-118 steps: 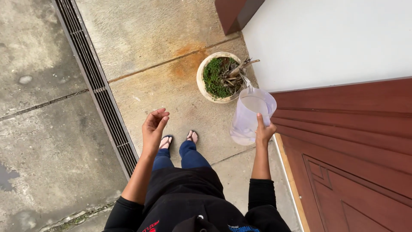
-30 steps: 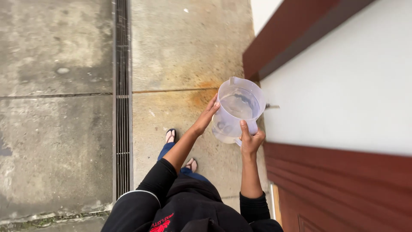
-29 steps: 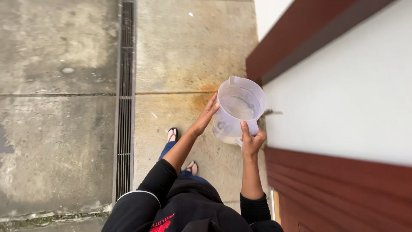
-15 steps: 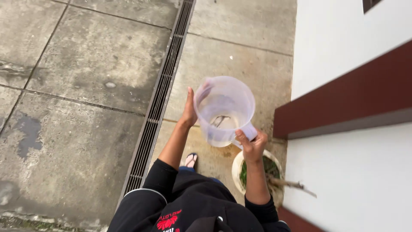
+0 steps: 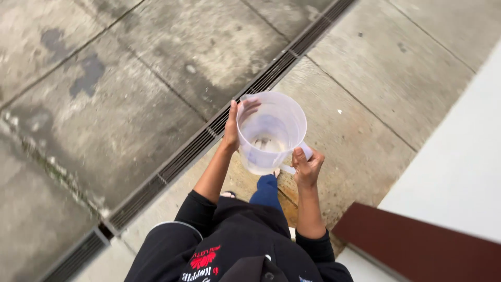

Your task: Filling a pitcher with water from a garden tap and watering several potted plants outdoors.

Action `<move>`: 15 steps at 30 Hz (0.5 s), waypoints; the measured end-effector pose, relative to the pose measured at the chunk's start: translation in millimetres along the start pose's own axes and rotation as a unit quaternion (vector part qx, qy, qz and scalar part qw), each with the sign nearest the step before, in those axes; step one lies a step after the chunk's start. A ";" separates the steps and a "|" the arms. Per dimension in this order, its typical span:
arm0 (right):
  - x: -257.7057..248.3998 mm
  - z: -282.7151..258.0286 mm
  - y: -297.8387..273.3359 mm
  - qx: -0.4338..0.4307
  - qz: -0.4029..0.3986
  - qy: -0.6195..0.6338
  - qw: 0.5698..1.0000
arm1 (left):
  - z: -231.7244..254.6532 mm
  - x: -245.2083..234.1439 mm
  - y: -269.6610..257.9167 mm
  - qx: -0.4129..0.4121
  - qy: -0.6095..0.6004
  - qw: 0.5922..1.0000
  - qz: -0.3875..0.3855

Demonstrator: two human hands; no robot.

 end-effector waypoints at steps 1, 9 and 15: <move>-1.8 0.4 14.0 0.008 -0.020 0.000 1.000 | -5.2 -0.5 1.1 0.008 -0.003 1.000 0.020; -17.8 3.1 136.8 0.021 -0.186 -0.002 0.982 | -6.8 21.6 34.6 0.105 -0.073 0.982 0.138; -9.3 0.3 198.3 0.037 -0.279 -0.006 0.960 | -9.2 28.4 38.5 0.241 -0.096 0.947 0.192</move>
Point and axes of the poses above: each hand's wrist, its own y-axis towards the middle knuckle, its own x-axis out of the palm, z = x × y, the point moved 8 cm from there along y, towards the middle knuckle, and after that the axes turned 12 degrees about -y, right-handed, at the moved point
